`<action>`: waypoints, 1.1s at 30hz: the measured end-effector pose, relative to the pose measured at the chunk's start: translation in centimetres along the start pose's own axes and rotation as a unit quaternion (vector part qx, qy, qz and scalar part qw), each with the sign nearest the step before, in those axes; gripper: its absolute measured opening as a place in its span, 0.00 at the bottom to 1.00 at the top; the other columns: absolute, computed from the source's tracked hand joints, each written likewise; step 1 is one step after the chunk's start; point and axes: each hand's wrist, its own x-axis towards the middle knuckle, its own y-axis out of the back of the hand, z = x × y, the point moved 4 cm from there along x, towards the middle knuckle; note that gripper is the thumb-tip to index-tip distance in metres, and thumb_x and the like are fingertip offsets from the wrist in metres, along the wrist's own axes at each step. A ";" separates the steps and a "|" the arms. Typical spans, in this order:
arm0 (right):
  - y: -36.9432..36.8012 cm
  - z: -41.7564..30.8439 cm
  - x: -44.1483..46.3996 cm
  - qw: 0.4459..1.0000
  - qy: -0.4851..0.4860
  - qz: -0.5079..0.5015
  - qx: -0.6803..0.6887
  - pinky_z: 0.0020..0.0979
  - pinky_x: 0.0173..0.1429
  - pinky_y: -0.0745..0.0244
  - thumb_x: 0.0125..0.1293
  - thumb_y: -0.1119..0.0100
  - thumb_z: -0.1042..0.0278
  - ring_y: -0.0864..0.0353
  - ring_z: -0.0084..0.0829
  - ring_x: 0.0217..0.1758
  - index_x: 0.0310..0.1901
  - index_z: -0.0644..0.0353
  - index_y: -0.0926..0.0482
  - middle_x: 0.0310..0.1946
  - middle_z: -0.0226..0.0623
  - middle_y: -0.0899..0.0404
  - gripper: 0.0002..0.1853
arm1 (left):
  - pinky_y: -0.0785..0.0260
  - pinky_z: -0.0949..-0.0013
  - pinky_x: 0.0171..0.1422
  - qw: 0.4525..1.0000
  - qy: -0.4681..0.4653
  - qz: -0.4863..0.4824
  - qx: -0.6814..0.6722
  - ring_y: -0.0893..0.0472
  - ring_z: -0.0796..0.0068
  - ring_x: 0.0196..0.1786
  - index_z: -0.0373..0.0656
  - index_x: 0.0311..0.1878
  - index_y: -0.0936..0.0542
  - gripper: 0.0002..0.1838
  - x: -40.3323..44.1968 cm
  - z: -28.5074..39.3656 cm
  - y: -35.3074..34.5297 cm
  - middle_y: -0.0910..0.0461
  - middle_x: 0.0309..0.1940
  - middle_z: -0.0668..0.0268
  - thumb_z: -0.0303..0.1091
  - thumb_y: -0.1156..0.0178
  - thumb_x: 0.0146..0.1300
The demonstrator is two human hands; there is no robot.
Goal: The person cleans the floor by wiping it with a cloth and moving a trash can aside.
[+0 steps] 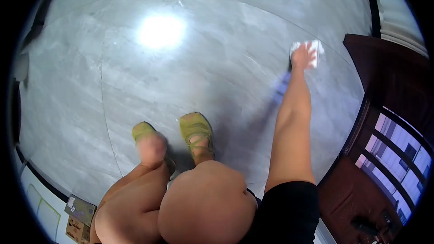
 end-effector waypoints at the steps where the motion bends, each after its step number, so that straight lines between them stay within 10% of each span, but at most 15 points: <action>1: -2.3 -0.9 3.1 0.994 0.096 0.026 -0.053 0.59 0.77 0.66 0.73 0.65 0.53 0.61 0.45 0.81 0.70 0.41 0.35 0.78 0.20 0.56 0.25 | 0.37 0.56 0.30 1.000 -0.002 0.008 0.000 0.27 0.59 0.29 0.49 0.23 0.24 0.02 -0.2 0.1 0.3 0.28 0.24 0.63 0.30 0.41 0.44; 7: -0.5 -24.0 -6.4 0.885 0.417 0.203 0.038 0.58 0.73 0.55 0.70 0.56 0.48 0.48 0.43 0.75 0.68 0.42 0.34 0.70 0.38 0.39 0.26 | 0.37 0.56 0.29 0.999 0.019 -0.022 0.025 0.27 0.59 0.28 0.49 0.24 0.23 0.03 1.3 1.1 1.4 0.27 0.24 0.62 0.28 0.40 0.43; 14: 2.5 -33.7 -39.0 0.671 0.728 -0.026 0.138 0.62 0.77 0.64 0.66 0.50 0.48 0.53 0.44 0.79 0.66 0.36 0.30 0.75 0.34 0.44 0.26 | 0.37 0.55 0.29 0.999 0.011 -0.040 -0.018 0.27 0.57 0.28 0.47 0.24 0.23 0.02 1.6 1.1 1.8 0.27 0.24 0.61 0.29 0.41 0.45; 20: 3.5 -31.9 -43.8 0.561 0.790 -0.135 0.207 0.56 0.78 0.59 0.62 0.43 0.46 0.50 0.38 0.79 0.67 0.29 0.33 0.74 0.32 0.42 0.30 | 0.37 0.57 0.43 0.993 0.053 -0.058 -0.085 0.26 0.63 0.38 0.47 0.27 0.20 0.04 -0.7 -0.2 1.1 0.22 0.34 0.67 0.28 0.39 0.44; 26: 5.2 -23.4 -29.7 0.798 0.581 0.089 0.131 0.56 0.69 0.43 0.55 0.35 0.60 0.41 0.47 0.71 0.61 0.41 0.25 0.64 0.38 0.34 0.28 | 0.37 0.60 0.44 0.989 0.071 -0.039 -0.124 0.26 0.65 0.39 0.50 0.26 0.20 0.05 0.2 0.6 3.0 0.21 0.35 0.72 0.27 0.40 0.45; 33: 0.7 -20.9 -23.3 0.976 0.201 0.079 0.034 0.63 0.72 0.55 0.74 0.60 0.46 0.53 0.53 0.77 0.74 0.37 0.42 0.76 0.44 0.50 0.28 | 0.38 0.61 0.46 0.990 0.057 -0.051 -0.122 0.27 0.67 0.41 0.51 0.28 0.20 0.03 -0.6 0.8 2.4 0.24 0.37 0.74 0.30 0.39 0.48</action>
